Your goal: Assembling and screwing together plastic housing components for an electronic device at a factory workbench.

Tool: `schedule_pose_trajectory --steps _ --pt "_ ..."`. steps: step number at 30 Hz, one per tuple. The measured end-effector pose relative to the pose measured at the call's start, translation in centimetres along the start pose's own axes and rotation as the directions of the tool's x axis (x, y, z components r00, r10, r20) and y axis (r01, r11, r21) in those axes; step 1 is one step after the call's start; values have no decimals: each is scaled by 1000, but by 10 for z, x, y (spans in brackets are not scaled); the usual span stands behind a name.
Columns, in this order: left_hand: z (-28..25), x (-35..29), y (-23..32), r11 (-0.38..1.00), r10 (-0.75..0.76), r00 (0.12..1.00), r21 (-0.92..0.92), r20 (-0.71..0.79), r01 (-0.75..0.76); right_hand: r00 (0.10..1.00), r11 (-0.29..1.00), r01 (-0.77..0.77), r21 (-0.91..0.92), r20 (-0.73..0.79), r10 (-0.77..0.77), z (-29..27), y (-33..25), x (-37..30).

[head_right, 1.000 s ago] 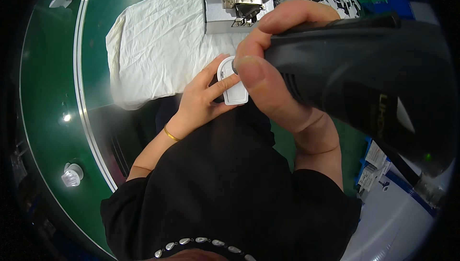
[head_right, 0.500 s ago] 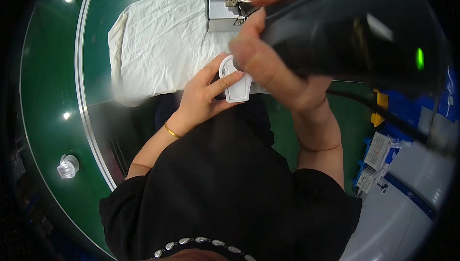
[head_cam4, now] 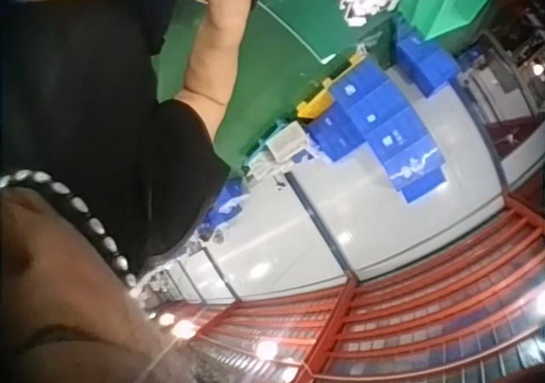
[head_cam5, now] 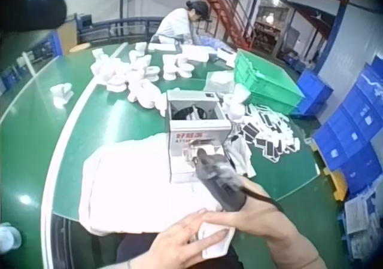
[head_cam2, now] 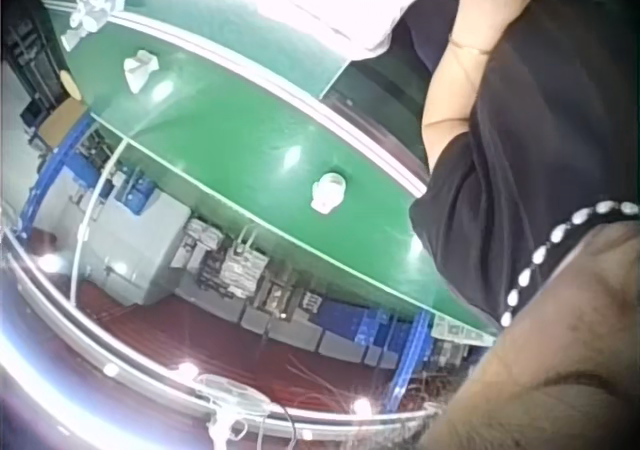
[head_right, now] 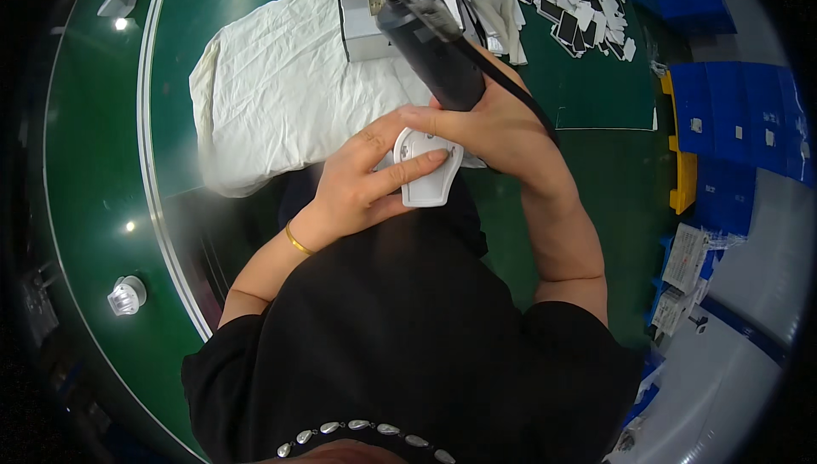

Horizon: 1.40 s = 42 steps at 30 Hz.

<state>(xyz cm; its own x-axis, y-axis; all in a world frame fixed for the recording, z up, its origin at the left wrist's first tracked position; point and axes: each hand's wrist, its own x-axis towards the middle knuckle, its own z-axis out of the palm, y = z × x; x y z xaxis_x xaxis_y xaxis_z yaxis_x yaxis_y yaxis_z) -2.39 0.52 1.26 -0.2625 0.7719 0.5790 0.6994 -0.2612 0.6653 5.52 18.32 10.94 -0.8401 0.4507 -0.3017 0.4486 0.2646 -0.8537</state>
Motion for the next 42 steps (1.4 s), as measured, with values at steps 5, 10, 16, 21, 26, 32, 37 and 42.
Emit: schedule_pose_trajectory --steps 5,10,16,21,26,32,37,42 --pt "-24 3 4 996 -58 992 65 -110 65 963 964 123 236 -263 -59 -37 23 12" --pt "-68 -8 -14 873 -466 861 54 -201 485 854 912 116 393 -509 110 -136 79 50" --pt "-86 -11 -17 764 -119 978 612 -173 202 729 835 70 546 -599 331 -199 164 71" --pt "-114 -5 -3 795 -331 933 574 139 196 634 923 -41 383 -704 320 -191 187 80" --pt "-135 13 15 799 -480 857 496 189 339 727 841 143 522 -632 269 -185 170 98" --pt "-149 -17 -14 633 -448 893 686 -52 358 888 824 173 539 -447 106 -160 150 143" --pt "-192 -29 -49 709 -208 840 514 -502 483 757 912 197 359 -647 91 -177 183 129" --pt "-296 -64 -138 689 -308 233 -47 -922 724 713 965 111 236 -695 88 -172 193 127"
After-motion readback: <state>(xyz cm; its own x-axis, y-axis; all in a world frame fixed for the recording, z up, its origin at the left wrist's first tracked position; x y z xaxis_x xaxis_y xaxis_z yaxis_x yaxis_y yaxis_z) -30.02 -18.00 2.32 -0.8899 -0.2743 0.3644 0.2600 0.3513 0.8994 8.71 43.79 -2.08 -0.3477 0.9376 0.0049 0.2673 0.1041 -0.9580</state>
